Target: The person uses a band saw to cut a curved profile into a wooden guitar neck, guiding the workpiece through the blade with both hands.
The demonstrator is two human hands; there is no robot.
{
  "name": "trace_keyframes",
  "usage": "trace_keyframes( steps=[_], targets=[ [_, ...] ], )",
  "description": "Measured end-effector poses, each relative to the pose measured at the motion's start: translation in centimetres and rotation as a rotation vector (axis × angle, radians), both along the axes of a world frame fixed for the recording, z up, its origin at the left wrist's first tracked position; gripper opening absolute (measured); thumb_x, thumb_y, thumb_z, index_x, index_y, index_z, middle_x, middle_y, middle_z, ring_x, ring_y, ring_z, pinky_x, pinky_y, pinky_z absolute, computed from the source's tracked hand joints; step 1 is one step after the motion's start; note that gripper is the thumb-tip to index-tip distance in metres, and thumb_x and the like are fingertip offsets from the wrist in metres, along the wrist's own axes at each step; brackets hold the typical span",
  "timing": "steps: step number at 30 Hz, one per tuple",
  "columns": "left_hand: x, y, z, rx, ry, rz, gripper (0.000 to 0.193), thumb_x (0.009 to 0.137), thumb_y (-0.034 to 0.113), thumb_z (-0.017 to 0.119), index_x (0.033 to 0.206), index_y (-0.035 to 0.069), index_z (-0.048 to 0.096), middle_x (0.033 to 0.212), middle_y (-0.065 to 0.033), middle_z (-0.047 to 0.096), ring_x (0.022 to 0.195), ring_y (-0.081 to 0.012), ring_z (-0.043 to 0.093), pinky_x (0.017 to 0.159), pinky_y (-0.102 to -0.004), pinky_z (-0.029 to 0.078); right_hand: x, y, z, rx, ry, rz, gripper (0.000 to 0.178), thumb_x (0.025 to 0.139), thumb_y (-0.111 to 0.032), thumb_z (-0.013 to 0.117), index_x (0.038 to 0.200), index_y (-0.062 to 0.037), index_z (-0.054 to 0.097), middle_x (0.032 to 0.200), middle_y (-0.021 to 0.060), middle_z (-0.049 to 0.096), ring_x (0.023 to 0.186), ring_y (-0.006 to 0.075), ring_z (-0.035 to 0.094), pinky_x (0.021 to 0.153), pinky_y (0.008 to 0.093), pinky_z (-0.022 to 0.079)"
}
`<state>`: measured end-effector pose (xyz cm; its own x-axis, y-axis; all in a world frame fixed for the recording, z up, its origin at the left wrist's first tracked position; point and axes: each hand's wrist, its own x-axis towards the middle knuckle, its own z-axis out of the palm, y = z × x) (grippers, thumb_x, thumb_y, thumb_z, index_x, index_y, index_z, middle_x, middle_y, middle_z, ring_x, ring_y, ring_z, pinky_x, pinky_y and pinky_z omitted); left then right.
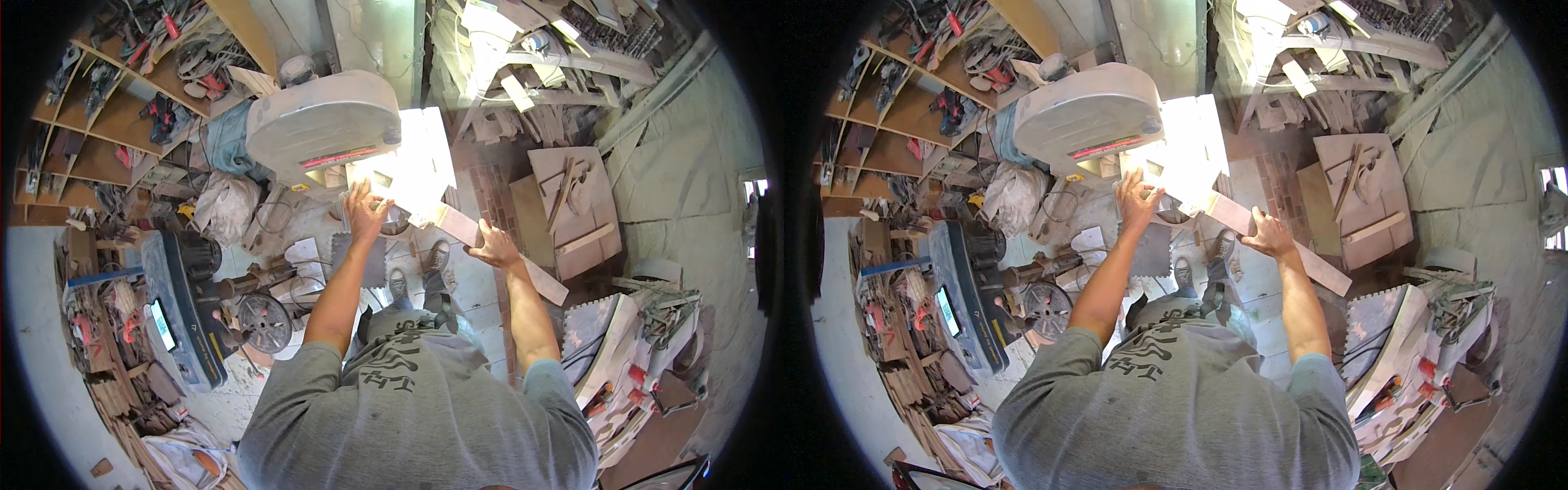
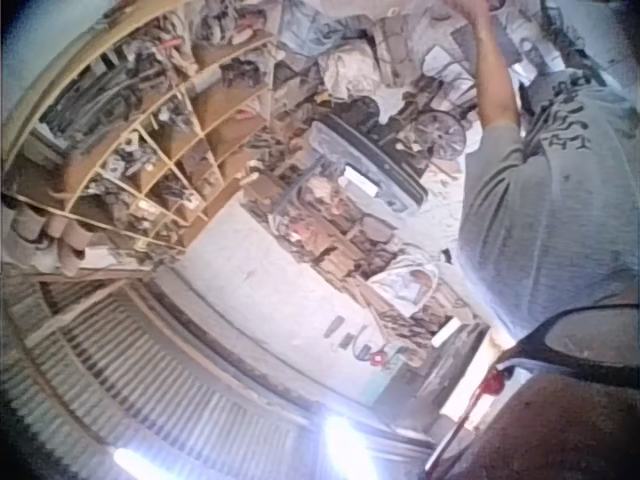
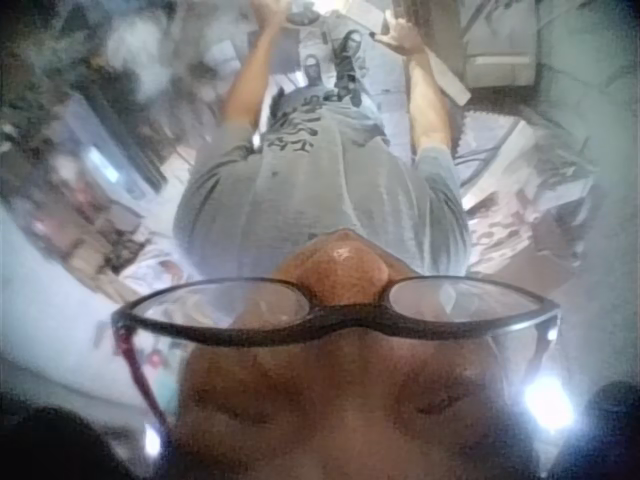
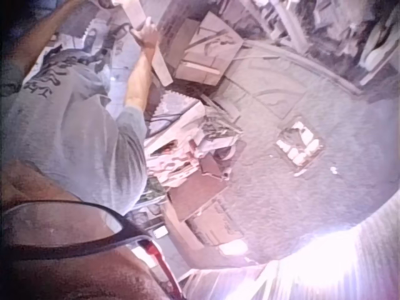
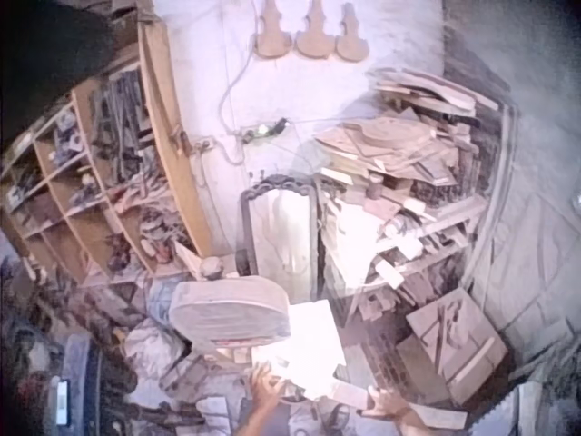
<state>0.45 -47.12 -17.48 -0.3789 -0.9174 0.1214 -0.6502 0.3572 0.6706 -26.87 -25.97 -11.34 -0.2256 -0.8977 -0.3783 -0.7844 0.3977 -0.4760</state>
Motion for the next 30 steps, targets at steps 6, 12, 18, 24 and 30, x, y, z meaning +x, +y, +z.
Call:
trace_keyframes(
  steps=[6,12,18,24,30],
  targets=[
    [0.1,-0.1,0.3,0.019,0.013,0.017,0.036,0.081,0.044,0.08,0.088,0.009,0.076,0.154,-0.0094,0.05,0.149,-0.0317,0.032,0.123,-0.0549,0.012,0.7,0.0,-0.6,-0.019,-0.006,-0.032,0.063,0.072,-0.038,0.08,0.114,-0.0017,0.05,0.103,0.0344,0.067,0.103,0.0527,0.064,0.089,0.0567,0.053],
    [0.0,0.0,0.4,0.038,0.057,0.046,0.036,0.081,0.043,0.08,0.088,0.009,0.075,0.151,-0.012,0.052,0.148,-0.0326,0.034,0.122,-0.0541,0.013,1.4,-0.2,-0.8,0.036,0.034,-0.042,0.07,0.075,-0.047,0.079,0.114,0.0021,0.048,0.104,0.0333,0.067,0.102,0.0518,0.064,0.087,0.0553,0.053],
    [0.3,-0.2,0.3,0.019,0.087,0.029,0.035,0.081,0.039,0.081,0.093,0.006,0.077,0.151,-0.0134,0.053,0.146,-0.032,0.036,0.12,-0.0481,0.017,2.5,0.1,-0.5,0.04,0.013,-0.061,0.068,0.073,-0.045,0.079,0.111,0.0025,0.049,0.103,0.033,0.068,0.102,0.0508,0.065,0.087,0.0547,0.053],
    [0.3,-0.2,0.3,0.017,0.12,0.042,0.034,0.083,0.037,0.08,0.094,0.004,0.077,0.151,-0.0137,0.053,0.145,-0.032,0.036,0.12,-0.0458,0.019,3.3,0.4,-0.7,0.025,0.005,-0.068,0.066,0.074,-0.043,0.079,0.113,0.0022,0.05,0.104,0.0337,0.068,0.103,0.0499,0.066,0.089,0.0542,0.053],
    [0.3,-0.1,0.2,0.057,0.121,0.054,0.035,0.087,0.038,0.076,0.099,0.005,0.076,0.151,-0.0134,0.053,0.147,-0.0313,0.035,0.121,-0.0483,0.016,4.0,0.4,-0.7,0.065,0.014,-0.106,0.07,0.073,-0.042,0.08,0.119,0.0015,0.05,0.106,0.0336,0.068,0.104,0.0486,0.066,0.091,0.0535,0.054]
  ],
)
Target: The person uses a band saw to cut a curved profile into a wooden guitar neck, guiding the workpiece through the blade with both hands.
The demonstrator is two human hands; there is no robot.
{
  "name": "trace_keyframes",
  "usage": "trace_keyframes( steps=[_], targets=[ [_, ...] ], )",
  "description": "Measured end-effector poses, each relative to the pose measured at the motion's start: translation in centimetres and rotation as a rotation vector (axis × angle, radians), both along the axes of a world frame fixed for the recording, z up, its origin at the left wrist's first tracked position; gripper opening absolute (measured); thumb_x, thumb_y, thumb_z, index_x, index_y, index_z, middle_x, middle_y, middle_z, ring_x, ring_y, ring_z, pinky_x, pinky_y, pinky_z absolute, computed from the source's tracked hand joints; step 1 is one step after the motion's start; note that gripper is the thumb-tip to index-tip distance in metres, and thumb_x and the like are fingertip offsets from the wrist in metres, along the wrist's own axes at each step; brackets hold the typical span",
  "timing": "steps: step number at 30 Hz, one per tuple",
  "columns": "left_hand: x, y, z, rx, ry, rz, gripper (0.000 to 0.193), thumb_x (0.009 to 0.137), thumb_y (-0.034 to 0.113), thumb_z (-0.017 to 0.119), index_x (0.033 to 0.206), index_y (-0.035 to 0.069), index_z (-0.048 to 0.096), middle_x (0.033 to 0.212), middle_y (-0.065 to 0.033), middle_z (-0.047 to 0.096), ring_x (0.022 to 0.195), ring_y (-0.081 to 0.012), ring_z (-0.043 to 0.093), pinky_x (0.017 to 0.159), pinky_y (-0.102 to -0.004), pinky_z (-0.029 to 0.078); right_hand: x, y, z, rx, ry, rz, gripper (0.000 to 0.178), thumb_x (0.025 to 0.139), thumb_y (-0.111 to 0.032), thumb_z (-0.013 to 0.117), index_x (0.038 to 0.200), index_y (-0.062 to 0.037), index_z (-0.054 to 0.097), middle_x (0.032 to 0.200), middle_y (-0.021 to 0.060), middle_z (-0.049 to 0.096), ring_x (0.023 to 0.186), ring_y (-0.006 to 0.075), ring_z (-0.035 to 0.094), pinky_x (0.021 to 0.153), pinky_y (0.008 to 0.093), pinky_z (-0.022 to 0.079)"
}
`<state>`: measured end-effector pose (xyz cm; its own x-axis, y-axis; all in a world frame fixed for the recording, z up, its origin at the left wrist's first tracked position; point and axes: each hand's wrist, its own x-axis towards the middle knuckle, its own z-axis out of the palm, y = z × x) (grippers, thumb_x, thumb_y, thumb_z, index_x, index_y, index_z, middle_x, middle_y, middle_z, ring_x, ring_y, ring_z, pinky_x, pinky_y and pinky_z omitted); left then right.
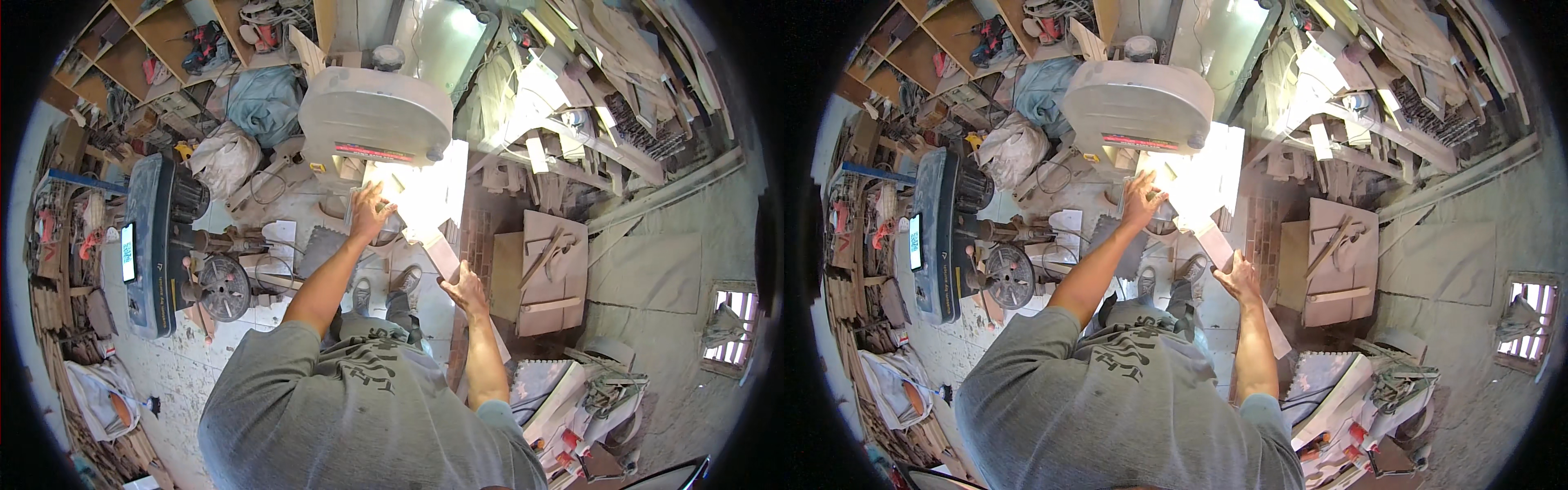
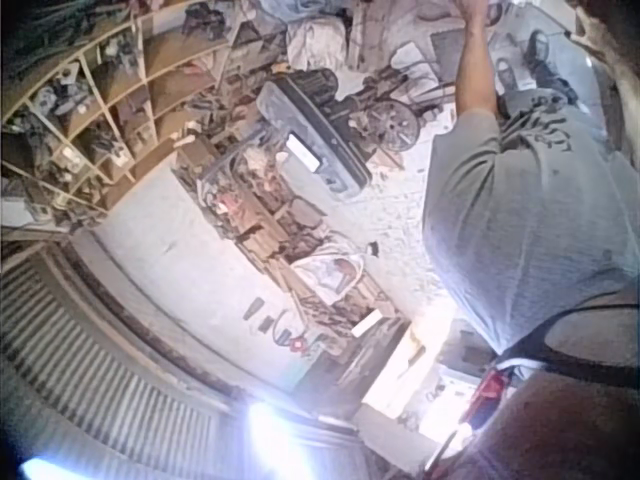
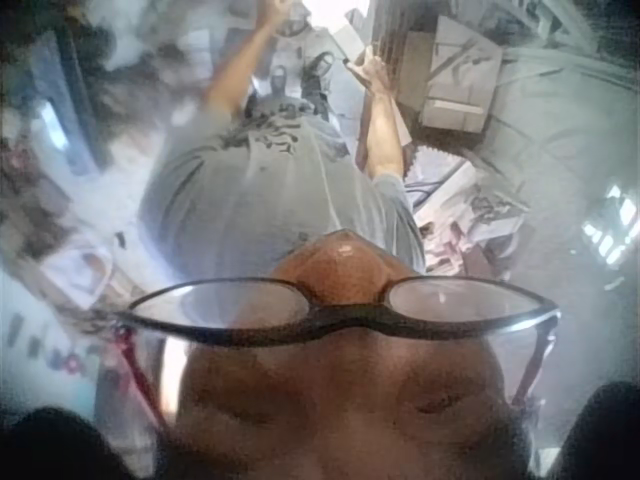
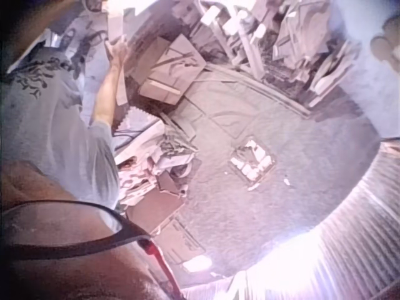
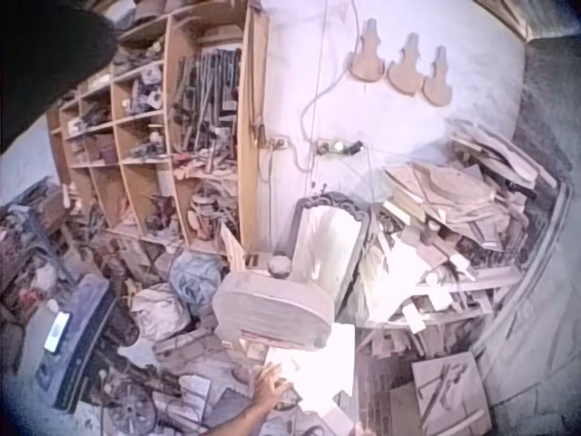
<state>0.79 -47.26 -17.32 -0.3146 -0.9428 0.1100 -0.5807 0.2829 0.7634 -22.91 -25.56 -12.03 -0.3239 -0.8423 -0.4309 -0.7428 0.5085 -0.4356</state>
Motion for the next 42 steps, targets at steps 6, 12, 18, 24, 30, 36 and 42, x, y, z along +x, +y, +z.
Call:
trace_keyframes(
  steps=[6,12,18,24,30,36,42],
  targets=[
    [0.1,-0.1,-0.3,0.005,0.017,-0.004,0.036,0.089,0.039,0.073,0.1,0.005,0.076,0.152,-0.0133,0.052,0.149,-0.0308,0.034,0.122,-0.0495,0.016,0.5,0.0,0.0,0.021,0.017,-0.011,0.069,0.073,-0.042,0.08,0.119,0.001,0.051,0.107,0.032,0.069,0.104,0.048,0.067,0.09,0.0533,0.054],
    [0.0,-0.2,-0.1,0.001,0.031,0.01,0.036,0.09,0.038,0.072,0.1,0.004,0.076,0.149,-0.0132,0.054,0.148,-0.03,0.035,0.122,-0.0484,0.016,0.8,-0.2,0.1,0.034,0.037,-0.009,0.068,0.074,-0.041,0.08,0.12,0.0005,0.051,0.108,0.0309,0.069,0.104,0.0472,0.067,0.09,0.0529,0.054],
    [-0.2,0.1,0.8,0.041,0.029,0.029,0.064,0.09,0.032,0.073,0.141,-0.003,0.055,0.12,-0.0109,0.071,0.145,-0.0301,0.038,0.12,-0.0471,0.019,0.9,-0.2,-0.1,0.021,0.023,-0.019,0.068,0.075,-0.042,0.079,0.121,0.0,0.051,0.108,0.0303,0.069,0.104,0.0476,0.067,0.091,0.0532,0.054],
    [-0.4,-0.2,0.5,0.018,0.043,0.05,0.065,0.09,0.033,0.073,0.142,-0.002,0.055,0.113,-0.0092,0.073,0.144,-0.029,0.039,0.119,-0.0455,0.021,1.3,-0.2,-0.2,0.022,0.042,-0.028,0.071,0.075,-0.042,0.079,0.123,0.0008,0.049,0.107,0.0323,0.069,0.104,0.0489,0.067,0.091,0.0535,0.055],
    [-0.6,-0.5,-0.4,-0.001,0.065,0.095,0.063,0.09,0.035,0.073,0.141,0.001,0.057,0.111,-0.009,0.074,0.142,-0.0293,0.041,0.118,-0.0442,0.025,1.7,-0.3,-0.2,-0.018,0.007,-0.03,0.069,0.075,-0.044,0.08,0.118,0.0006,0.049,0.103,0.0339,0.068,0.101,0.0501,0.067,0.089,0.0547,0.055],
    [-0.6,-0.6,-0.5,-0.011,0.047,0.106,0.062,0.089,0.034,0.074,0.139,0.002,0.059,0.119,-0.0127,0.072,0.139,-0.0308,0.044,0.116,-0.0436,0.029,1.9,-0.4,-0.4,-0.023,0.031,-0.021,0.068,0.075,-0.044,0.079,0.116,0.0001,0.048,0.1,0.0349,0.068,0.098,0.051,0.067,0.086,0.0552,0.055],
    [-0.6,-0.6,0.1,0.009,0.034,0.111,0.06,0.088,0.033,0.074,0.138,0.002,0.061,0.131,-0.0143,0.066,0.139,-0.0309,0.044,0.116,-0.0434,0.029,2.3,-0.4,-0.5,-0.04,0.03,-0.027,0.068,0.075,-0.046,0.079,0.114,0.0004,0.048,0.097,0.0352,0.068,0.096,0.0515,0.068,0.085,0.0558,0.055]
  ],
)
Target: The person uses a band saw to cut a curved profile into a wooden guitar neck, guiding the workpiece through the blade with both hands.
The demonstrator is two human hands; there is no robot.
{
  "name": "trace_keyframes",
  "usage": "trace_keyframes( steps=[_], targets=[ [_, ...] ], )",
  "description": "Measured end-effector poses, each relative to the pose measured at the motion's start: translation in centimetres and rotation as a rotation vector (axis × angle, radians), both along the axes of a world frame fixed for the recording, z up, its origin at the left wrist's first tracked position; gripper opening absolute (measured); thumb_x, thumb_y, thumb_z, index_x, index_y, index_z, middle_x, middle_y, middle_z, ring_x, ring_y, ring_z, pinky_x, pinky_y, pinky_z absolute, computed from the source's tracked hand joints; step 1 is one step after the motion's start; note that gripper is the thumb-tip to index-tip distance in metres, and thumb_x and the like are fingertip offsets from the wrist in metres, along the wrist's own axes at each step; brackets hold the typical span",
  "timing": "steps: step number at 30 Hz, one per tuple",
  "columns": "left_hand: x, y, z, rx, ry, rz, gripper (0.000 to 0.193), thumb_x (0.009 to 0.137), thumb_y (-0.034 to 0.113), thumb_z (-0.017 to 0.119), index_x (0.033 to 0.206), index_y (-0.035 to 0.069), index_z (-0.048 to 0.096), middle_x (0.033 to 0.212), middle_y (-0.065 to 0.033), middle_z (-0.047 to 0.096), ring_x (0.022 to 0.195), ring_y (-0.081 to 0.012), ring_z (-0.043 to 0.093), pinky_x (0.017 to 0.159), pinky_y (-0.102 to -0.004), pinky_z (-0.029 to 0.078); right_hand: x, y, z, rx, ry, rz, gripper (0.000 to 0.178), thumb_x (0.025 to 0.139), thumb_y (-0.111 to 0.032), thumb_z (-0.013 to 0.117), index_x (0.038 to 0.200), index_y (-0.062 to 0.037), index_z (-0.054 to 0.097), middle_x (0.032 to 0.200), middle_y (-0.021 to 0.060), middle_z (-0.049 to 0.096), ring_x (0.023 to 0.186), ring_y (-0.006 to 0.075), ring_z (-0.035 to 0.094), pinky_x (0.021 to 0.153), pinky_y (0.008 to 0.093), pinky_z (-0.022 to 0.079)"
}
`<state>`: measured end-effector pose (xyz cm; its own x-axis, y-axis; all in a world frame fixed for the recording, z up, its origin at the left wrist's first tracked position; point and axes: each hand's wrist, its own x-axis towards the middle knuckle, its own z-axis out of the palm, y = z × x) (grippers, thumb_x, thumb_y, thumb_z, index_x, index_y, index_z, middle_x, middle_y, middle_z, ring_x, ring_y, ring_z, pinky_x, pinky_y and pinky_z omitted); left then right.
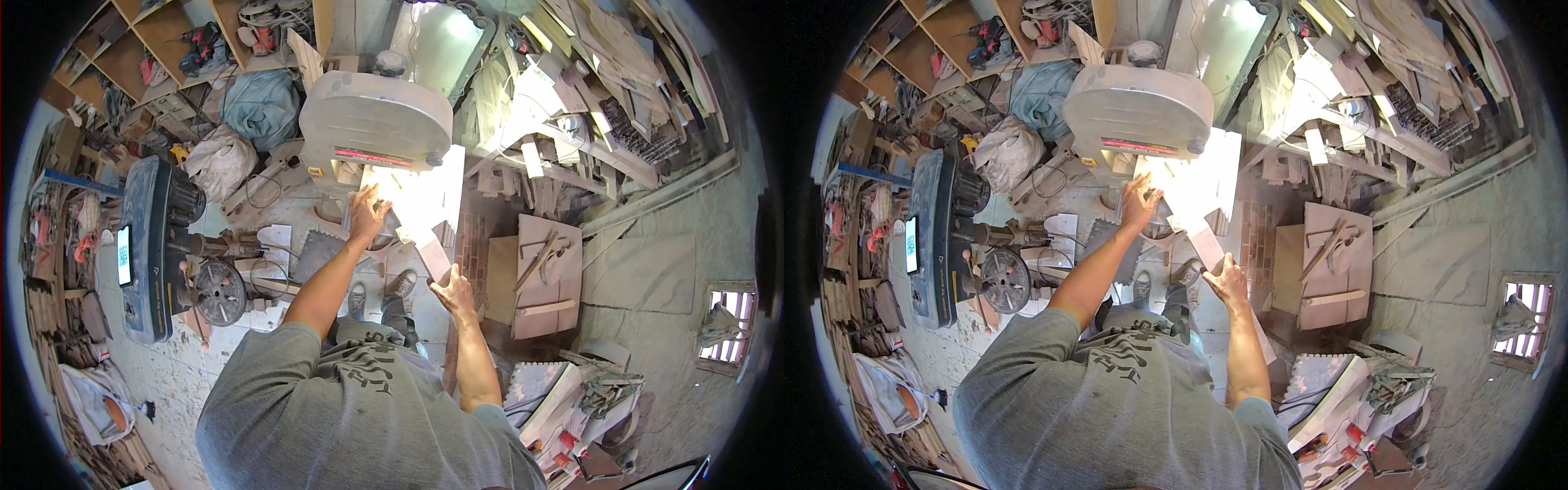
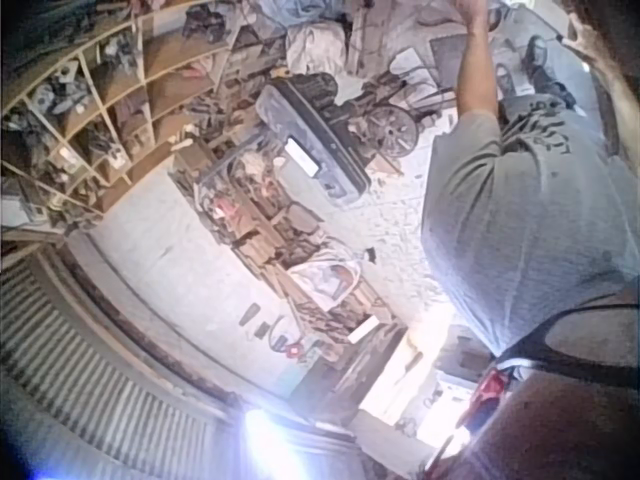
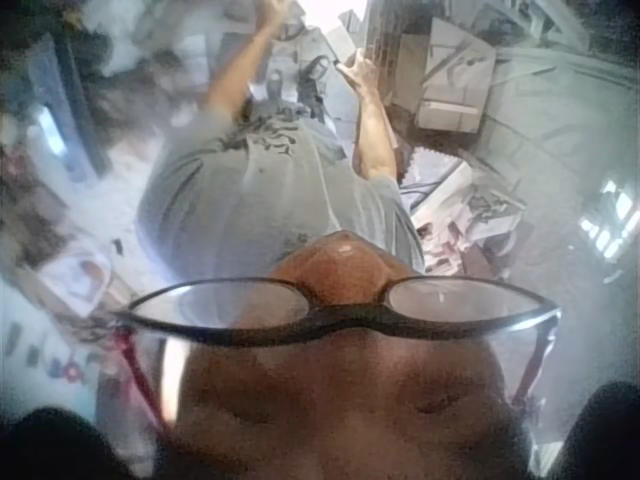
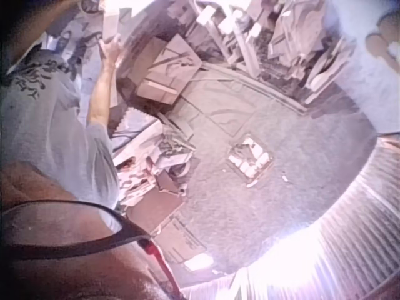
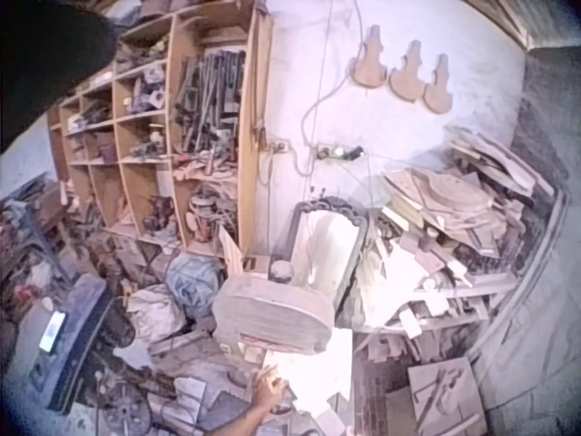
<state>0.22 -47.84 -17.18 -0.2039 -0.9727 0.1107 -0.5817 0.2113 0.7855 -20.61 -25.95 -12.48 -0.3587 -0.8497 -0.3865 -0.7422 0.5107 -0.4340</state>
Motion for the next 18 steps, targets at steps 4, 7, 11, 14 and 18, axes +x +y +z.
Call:
trace_keyframes(
  steps=[4,7,11,14,18],
  targets=[
    [0.4,0.0,0.4,-0.001,-0.032,-0.055,0.045,0.088,0.032,0.075,0.122,0.004,0.071,0.144,-0.0136,0.059,0.141,-0.0302,0.042,0.118,-0.0429,0.027,0.0,-0.2,-0.1,0.015,-0.015,0.008,0.072,0.075,-0.045,0.08,0.117,0.0021,0.047,0.096,0.0342,0.068,0.096,0.0498,0.068,0.085,0.0549,0.055],
    [0.7,0.2,0.4,0.021,-0.034,-0.087,0.035,0.087,0.032,0.076,0.11,0.005,0.076,0.149,-0.0121,0.054,0.143,-0.0296,0.04,0.12,-0.0425,0.025,0.1,-0.2,-0.3,0.003,-0.011,0.007,0.07,0.075,-0.045,0.08,0.116,0.0021,0.048,0.095,0.0348,0.068,0.095,0.0506,0.068,0.085,0.0552,0.055],
    [0.7,0.0,0.0,0.041,-0.04,-0.102,0.033,0.087,0.031,0.077,0.109,0.006,0.077,0.151,-0.0103,0.053,0.144,-0.029,0.038,0.12,-0.042,0.024,0.3,-0.3,-0.3,-0.011,-0.018,-0.011,0.066,0.075,-0.046,0.079,0.112,0.0002,0.049,0.095,0.0355,0.068,0.096,0.0526,0.067,0.085,0.0562,0.054],
    [0.6,-0.1,-0.5,0.05,-0.03,-0.082,0.033,0.087,0.031,0.077,0.11,0.007,0.077,0.151,-0.0092,0.053,0.144,-0.0286,0.038,0.121,-0.0419,0.024,0.4,-0.4,-0.1,-0.019,-0.017,-0.008,0.067,0.075,-0.043,0.079,0.114,0.0027,0.049,0.094,0.0345,0.069,0.094,0.0506,0.068,0.084,0.0546,0.056],
    [0.5,0.0,-0.7,0.019,-0.018,-0.067,0.032,0.087,0.031,0.077,0.11,0.008,0.077,0.151,-0.0086,0.053,0.144,-0.0284,0.038,0.12,-0.0418,0.025,0.5,-0.5,0.1,-0.009,-0.017,-0.014,0.066,0.075,-0.041,0.079,0.113,0.0034,0.049,0.091,0.034,0.069,0.092,0.0496,0.069,0.083,0.054,0.056]
  ],
)
